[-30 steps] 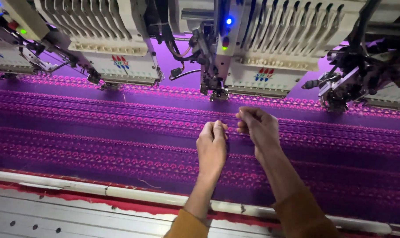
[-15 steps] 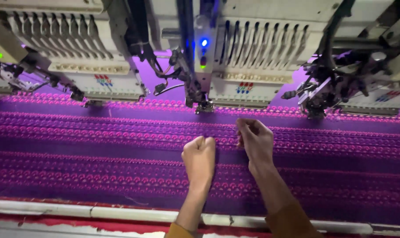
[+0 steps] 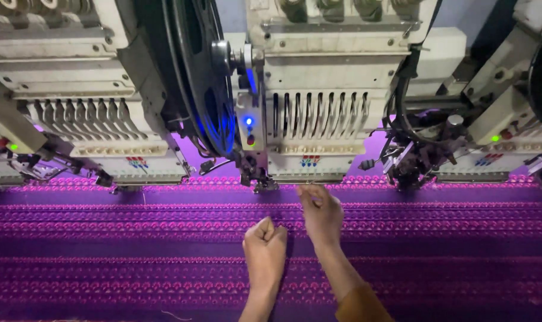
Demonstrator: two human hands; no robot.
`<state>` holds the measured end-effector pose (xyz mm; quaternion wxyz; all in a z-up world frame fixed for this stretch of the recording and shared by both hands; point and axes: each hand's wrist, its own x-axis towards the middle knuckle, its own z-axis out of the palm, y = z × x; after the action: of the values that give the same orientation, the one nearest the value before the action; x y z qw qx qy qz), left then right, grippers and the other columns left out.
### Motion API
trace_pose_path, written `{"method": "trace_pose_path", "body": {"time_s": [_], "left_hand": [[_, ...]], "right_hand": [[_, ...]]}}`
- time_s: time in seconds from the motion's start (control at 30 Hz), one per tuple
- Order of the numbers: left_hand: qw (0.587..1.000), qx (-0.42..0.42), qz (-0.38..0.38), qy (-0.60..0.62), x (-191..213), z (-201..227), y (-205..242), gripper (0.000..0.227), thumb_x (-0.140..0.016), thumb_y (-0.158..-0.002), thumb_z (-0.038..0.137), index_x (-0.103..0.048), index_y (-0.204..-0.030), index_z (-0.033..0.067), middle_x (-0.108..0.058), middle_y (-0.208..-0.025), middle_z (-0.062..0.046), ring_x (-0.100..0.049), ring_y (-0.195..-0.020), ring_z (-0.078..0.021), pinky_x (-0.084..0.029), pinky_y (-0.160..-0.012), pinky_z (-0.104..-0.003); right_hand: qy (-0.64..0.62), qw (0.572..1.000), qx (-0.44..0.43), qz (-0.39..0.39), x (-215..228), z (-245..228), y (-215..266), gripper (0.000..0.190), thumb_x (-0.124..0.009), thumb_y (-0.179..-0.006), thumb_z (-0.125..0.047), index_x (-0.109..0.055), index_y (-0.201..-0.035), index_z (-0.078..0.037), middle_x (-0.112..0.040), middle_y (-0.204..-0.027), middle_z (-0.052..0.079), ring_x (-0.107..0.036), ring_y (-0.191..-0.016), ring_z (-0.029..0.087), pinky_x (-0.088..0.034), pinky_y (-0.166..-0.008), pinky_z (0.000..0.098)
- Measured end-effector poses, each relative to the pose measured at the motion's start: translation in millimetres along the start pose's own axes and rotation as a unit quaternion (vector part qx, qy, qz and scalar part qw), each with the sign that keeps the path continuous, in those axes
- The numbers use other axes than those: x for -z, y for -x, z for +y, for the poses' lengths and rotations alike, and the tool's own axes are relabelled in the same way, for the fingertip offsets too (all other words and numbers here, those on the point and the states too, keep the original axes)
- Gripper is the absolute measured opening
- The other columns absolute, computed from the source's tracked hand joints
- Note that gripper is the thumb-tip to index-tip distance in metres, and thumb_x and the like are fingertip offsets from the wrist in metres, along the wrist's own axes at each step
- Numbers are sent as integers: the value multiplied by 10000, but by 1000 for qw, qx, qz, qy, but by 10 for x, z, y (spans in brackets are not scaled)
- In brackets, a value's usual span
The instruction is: Threading and monitoring a multi-head industrial embroidery machine to ensure proper operation.
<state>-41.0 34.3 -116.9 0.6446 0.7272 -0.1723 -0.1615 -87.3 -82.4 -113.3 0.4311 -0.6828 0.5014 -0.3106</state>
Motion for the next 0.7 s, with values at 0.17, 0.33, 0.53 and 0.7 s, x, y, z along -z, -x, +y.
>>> {"method": "trace_pose_path", "body": {"time_s": [0.17, 0.33, 0.53, 0.7], "left_hand": [[1000, -17, 3, -12, -8, -177, -36, 434, -607, -759, 54, -211, -640, 184, -189, -623, 50, -223, -613, -102, -231, -569, -357], [1000, -17, -3, -18, -20, -185, 22, 437, -613, -777, 55, -215, -647, 179, -204, -626, 50, -237, -619, -102, -244, -577, -343], [1000, -4, -22, -12, -34, -183, -2, 460, -629, -781, 30, -213, -647, 175, -212, -623, 46, -238, -624, -103, -241, -574, -340], [999, 15, -27, -31, -26, -213, -22, 455, -641, -774, 54, -223, -638, 171, -224, -614, 38, -251, -617, -116, -254, -573, -351]], "right_hand": [[45, 997, 67, -5, 133, -16, 61, 350, -576, -967, -443, -742, -1123, -178, -798, -969, -19, -742, -781, 143, -582, -705, 320], [80, 988, 130, -9, 223, -116, 71, 295, -577, -992, -389, -765, -1045, -167, -759, -768, -40, -650, -581, 103, -520, -581, 305], [82, 989, 125, 2, 220, -332, -26, 336, -586, -973, -436, -783, -1099, -196, -760, -726, -30, -648, -542, 101, -440, -453, 252], [9, 992, 124, -2, 240, -356, -23, 312, -628, -967, -361, -766, -1131, -136, -820, -1010, 27, -814, -784, 138, -581, -526, 213]]}}
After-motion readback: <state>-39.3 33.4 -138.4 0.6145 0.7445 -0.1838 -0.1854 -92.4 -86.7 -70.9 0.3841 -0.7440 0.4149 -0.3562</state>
